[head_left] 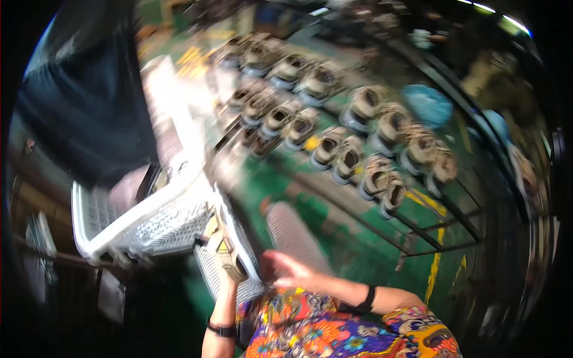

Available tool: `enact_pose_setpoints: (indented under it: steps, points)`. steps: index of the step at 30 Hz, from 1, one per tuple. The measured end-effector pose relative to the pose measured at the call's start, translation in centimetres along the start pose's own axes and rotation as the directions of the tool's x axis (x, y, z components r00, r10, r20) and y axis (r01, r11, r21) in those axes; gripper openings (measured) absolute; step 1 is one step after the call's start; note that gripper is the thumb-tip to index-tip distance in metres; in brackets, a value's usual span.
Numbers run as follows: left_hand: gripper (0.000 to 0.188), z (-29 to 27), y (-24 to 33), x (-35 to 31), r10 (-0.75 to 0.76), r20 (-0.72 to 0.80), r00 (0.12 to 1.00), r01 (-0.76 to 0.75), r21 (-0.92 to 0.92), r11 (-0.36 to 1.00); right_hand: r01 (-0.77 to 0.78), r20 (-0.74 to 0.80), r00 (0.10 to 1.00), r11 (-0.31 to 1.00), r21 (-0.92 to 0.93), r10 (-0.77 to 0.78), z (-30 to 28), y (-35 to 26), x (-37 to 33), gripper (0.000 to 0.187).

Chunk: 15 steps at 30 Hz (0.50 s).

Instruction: Inspecting and sorting finished sandals into a basket in a manufacturing facility.

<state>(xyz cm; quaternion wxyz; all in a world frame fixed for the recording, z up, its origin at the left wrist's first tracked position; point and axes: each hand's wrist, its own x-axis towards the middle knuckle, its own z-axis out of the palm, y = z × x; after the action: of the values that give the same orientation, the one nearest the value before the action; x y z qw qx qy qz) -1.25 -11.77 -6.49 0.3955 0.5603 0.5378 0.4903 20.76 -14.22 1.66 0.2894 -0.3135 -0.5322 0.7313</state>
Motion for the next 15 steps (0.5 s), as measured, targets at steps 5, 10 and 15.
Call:
enact_pose_setpoints:
  steps: [5, 10, 15]
  points:
    - [0.042, 2.5, 6.2, 2.9, -0.039, -0.065, 0.997, 0.016, -0.325, 0.946, 0.104, -0.337, 0.932, 0.989, -0.108, -0.135, 0.7, -0.6, -0.1, 0.08]
    - [0.047, 4.5, 14.4, 6.4, 0.495, 0.038, 0.868, -0.491, 0.206, 0.846, 0.209, -0.612, 0.78, 0.976, 0.059, -0.13, -1.6, -1.5, -1.2, 0.052]
    - [0.044, 6.6, 17.6, 6.1, 0.322, 0.15, 0.935, -0.274, -0.272, 0.923, 0.493, -0.649, 0.691, 0.864, 0.1, -0.319, -7.1, -5.8, -3.5, 0.049]
